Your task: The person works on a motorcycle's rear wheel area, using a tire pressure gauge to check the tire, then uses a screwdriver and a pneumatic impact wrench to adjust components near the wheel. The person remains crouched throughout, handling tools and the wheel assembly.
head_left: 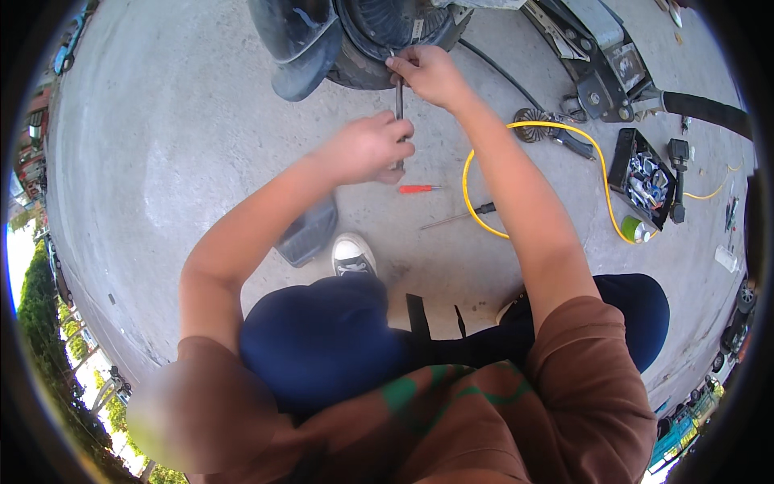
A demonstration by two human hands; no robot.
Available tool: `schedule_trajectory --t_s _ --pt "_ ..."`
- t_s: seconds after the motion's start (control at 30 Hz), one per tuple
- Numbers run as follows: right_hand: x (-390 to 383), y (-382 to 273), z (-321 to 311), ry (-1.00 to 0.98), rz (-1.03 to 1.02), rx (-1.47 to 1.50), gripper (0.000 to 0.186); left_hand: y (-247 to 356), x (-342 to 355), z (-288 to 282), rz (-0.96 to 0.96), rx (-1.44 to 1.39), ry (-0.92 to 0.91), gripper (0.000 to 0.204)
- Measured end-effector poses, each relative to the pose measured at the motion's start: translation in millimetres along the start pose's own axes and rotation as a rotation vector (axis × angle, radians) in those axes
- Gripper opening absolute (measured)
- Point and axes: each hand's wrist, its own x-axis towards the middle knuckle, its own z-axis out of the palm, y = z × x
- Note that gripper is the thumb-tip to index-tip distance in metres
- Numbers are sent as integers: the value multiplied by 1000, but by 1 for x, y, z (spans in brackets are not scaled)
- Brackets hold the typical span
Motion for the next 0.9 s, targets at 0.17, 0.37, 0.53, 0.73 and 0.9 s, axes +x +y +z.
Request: schedule_trajectory --t_s 0.17,0.37,0.53,0.73,0.9 --pt "5 8 -8 16 -302 -335 32 46 -26 51 107 -167 -413 19" --pt "7 24 -4 215 -657 -660 30 87 -42 121 139 -120 -522 17" --pt "14 29 -7 270 -888 -677 32 84 -53 157 17 -314 -674 19" --pt "20 22 -23 118 -946 -710 32 30 9 103 -276 -259 -274 20" --pt "26 21 -24 126 -1092 -700 30 9 52 107 -368 -146 -413 27"
